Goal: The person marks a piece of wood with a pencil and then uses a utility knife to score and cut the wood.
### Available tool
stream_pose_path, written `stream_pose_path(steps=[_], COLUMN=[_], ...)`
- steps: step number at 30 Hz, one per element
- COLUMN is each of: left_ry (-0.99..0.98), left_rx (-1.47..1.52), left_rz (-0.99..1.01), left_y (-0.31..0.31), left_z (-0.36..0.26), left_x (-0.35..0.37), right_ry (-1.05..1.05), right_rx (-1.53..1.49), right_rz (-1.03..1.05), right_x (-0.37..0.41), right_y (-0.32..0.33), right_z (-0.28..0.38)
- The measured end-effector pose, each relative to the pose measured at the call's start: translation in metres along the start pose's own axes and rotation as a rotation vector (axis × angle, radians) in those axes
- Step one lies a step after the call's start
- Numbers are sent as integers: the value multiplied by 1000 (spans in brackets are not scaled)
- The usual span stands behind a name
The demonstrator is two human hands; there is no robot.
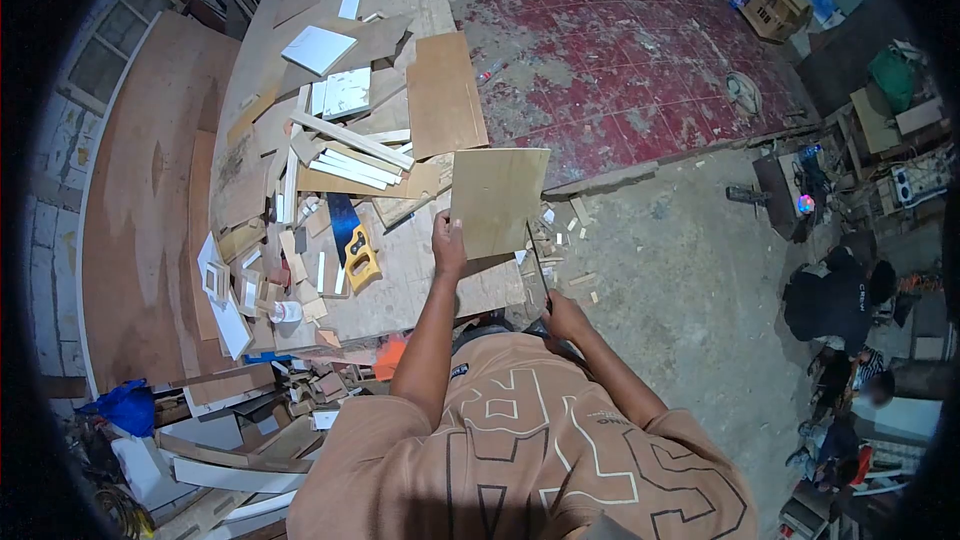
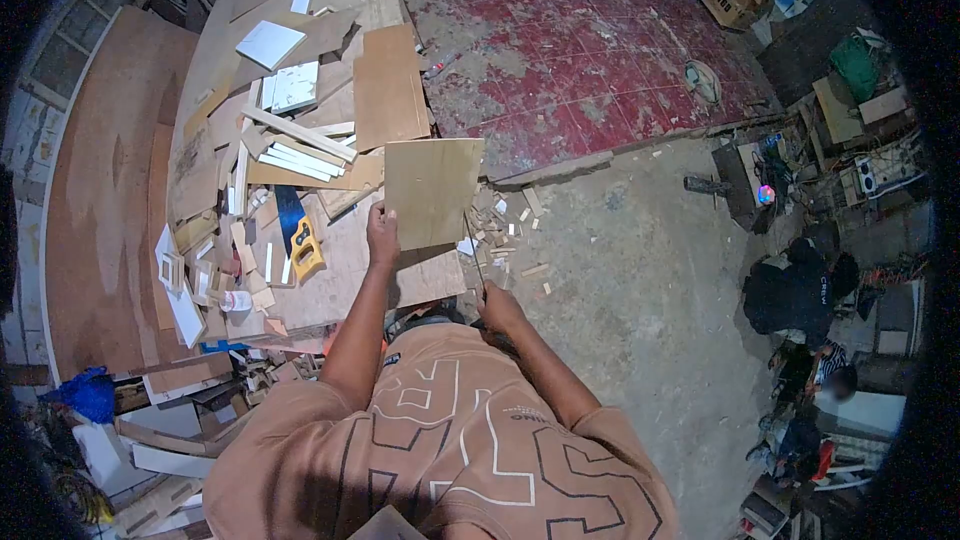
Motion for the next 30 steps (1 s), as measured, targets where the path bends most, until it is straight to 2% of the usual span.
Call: stream_pose_path(steps=[5,8,12,14,18,20,21,23,26,30], left_ry=[24,136,116,206,219,270,268,335,377,412], left_rx=[-9,-44,-40,-6,8,141,142,323,270,327], left_rz=[8,-28,-87,-69,-66,-14,-13,88,135,145], left_y=[-3,1,10,11,13,10,10,7,9,11], left_z=[39,41,47,57,76,83,73,43,58,64], left_x=[-1,8,16,22,27,29,30,36,32,29], right_ry=[-6,-10,8,0,3,-66,-65,-52,5,-23], right_rx=[-1,30,2,6,41,-18,-19,6,5,66], right_rz=[8,4,20,25,36,54,52,7,-61,-25], right_x=[2,3,9,10,11,14,15,18,15,9], right_y=[-1,-6,3,5,4,6,7,10,3,3], right_z=[-5,-11,-8,-7,-10,-11,-10,-10,-20,-20])
Point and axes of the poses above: each hand's wrist, its own x-axis away from the middle knuckle, its own y-axis out of the back of the hand, z = x × y, the point moved 6 cm from there along -x, towards the middle knuckle, and after that the axes turned 14 degrees about -z, right-handed, at the moved point
